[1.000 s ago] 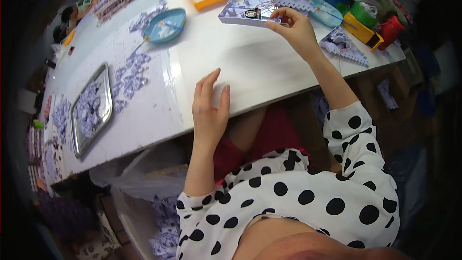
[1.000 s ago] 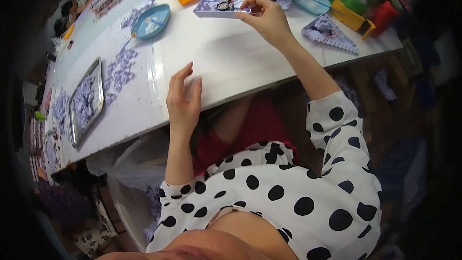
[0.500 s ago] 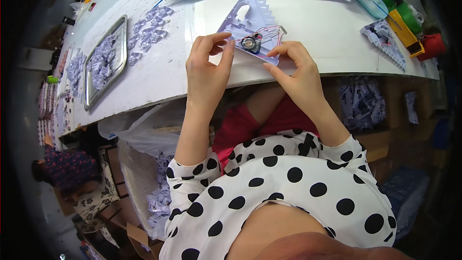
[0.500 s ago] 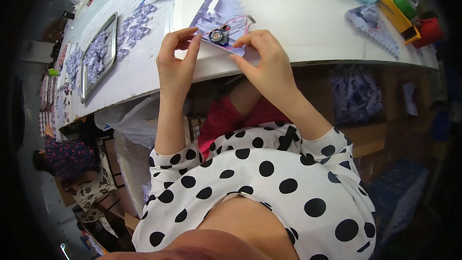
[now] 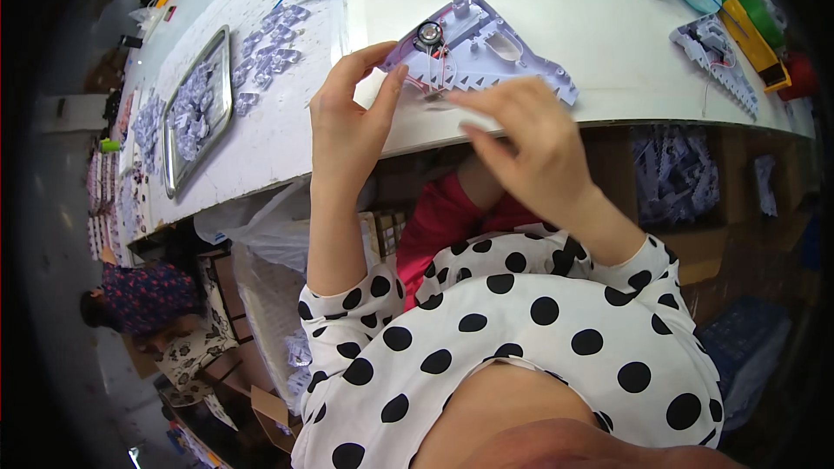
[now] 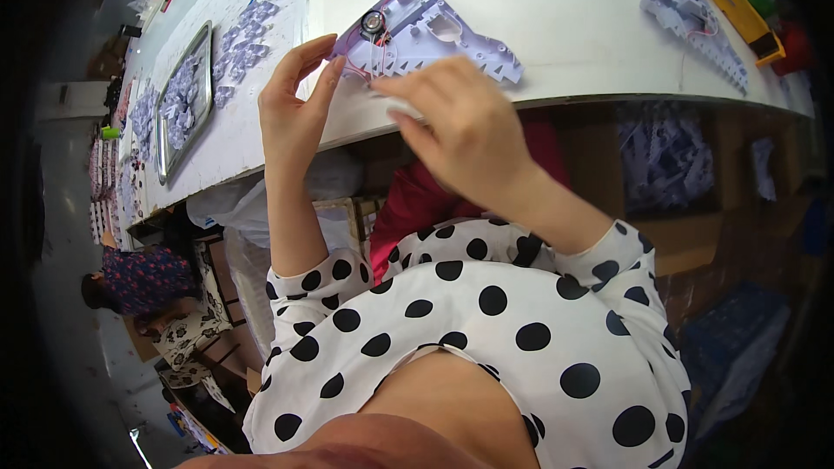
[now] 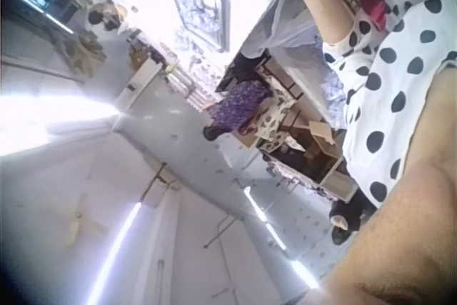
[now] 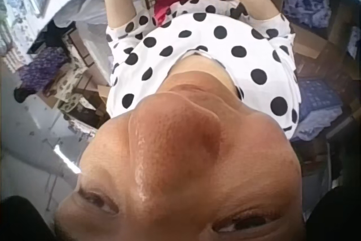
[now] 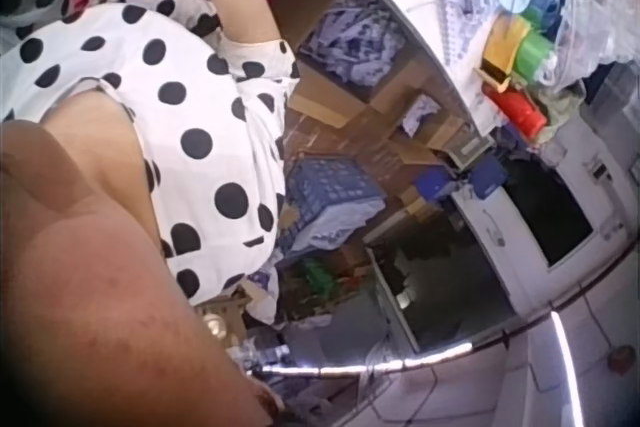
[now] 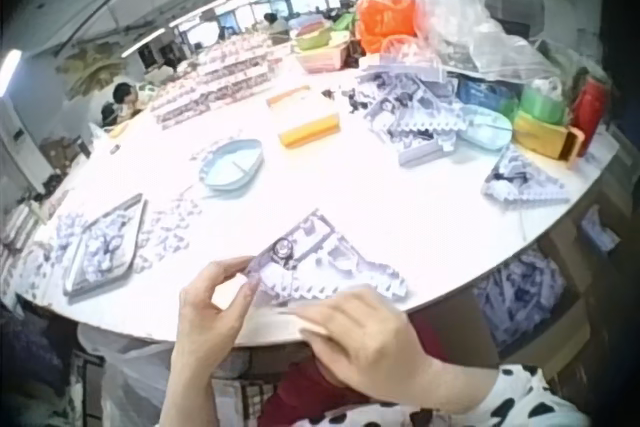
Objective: The person assembles plastic toy gun sections by hand, adding small components to them and organizing the finished sections.
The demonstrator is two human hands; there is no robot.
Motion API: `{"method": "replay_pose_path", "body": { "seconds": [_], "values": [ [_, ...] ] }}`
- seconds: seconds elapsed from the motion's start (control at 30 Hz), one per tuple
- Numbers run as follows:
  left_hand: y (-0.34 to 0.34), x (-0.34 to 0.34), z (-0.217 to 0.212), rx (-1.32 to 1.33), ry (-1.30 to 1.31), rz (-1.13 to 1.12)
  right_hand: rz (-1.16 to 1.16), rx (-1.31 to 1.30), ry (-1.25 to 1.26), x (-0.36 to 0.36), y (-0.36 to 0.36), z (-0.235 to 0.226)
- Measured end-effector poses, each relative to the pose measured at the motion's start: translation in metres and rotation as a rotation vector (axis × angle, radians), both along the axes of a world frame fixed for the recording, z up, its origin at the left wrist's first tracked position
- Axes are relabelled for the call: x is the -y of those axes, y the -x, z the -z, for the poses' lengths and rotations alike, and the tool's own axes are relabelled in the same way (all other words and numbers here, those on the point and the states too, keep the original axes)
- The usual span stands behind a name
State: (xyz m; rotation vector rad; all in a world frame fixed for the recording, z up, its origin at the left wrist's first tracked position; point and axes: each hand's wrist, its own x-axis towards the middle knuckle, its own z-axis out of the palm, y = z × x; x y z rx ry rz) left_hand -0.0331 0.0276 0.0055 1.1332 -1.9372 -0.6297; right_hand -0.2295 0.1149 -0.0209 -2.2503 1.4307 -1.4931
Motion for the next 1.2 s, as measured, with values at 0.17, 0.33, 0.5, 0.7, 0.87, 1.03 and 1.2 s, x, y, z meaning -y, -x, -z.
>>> {"method": "replay_pose_path", "body": {
  "seconds": [0.17,0.33,0.5,0.7,0.87,1.03,1.2],
  "values": [
    [0.005,-0.006,0.002,0.176,0.147,-0.021,0.139,-0.034,0.089,0.037,0.022,-0.004],
    [0.008,-0.024,0.004,0.214,0.214,-0.051,0.136,-0.103,0.052,0.062,0.005,-0.009],
    [0.016,-0.047,-0.003,0.159,0.258,-0.089,0.123,-0.269,-0.099,0.083,-0.015,-0.012],
    [0.009,-0.032,-0.007,0.100,0.149,-0.191,0.096,-0.247,-0.099,0.089,-0.016,-0.008],
    [0.005,-0.016,-0.011,0.115,0.195,-0.167,0.054,-0.194,-0.121,0.088,-0.014,-0.005],
    [0.010,-0.010,-0.018,0.163,0.107,-0.085,-0.130,0.244,-0.347,0.085,0.002,-0.007],
    [0.018,-0.001,-0.020,0.466,0.171,-0.028,-0.072,0.474,-0.344,0.076,0.008,-0.006]
  ]
}}
